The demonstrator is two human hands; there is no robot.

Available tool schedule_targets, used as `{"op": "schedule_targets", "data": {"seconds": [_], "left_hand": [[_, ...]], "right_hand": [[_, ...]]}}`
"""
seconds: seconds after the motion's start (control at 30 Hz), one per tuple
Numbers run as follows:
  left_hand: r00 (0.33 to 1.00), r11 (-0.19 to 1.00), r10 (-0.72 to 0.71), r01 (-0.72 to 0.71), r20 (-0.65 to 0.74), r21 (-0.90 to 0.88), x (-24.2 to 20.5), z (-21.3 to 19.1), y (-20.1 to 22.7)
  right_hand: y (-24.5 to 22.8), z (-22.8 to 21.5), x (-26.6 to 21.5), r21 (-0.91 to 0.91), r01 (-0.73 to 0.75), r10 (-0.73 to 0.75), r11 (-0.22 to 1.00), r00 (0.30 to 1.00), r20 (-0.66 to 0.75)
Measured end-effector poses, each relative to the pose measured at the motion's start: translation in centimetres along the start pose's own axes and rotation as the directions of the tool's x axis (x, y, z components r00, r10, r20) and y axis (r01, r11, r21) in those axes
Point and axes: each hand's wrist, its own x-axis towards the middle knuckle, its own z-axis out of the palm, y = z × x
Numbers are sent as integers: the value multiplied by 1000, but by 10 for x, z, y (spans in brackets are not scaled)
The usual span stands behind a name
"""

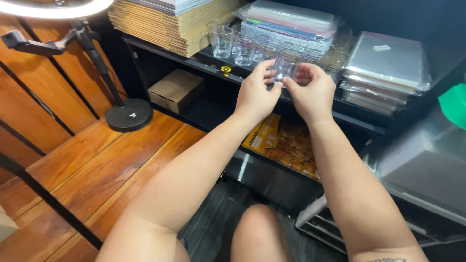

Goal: The person unpacks small clear glasses from a cardboard box and places them on a wooden bench. They then pick up the glasses from the bench and arrange them on a shelf.

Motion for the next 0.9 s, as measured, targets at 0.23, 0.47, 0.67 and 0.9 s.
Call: {"op": "schedule_targets", "data": {"seconds": [0.23,0.47,0.67,0.9], "left_hand": [[991,993,-92,84,92,87,13,11,11],[990,988,-96,82,107,130,15,12,11],[985,990,-89,70,149,125,10,10,21],[990,992,-55,39,132,120,8,16,14]], "right_hand": [[9,-3,22,-156,-85,83,984,996,-16],[11,-1,22,-156,-108,106,982,994,-21],[10,-4,22,-148,-89,88,985,996,-14],[15,-1,21,-149,-61,55,987,998,-45]]}}
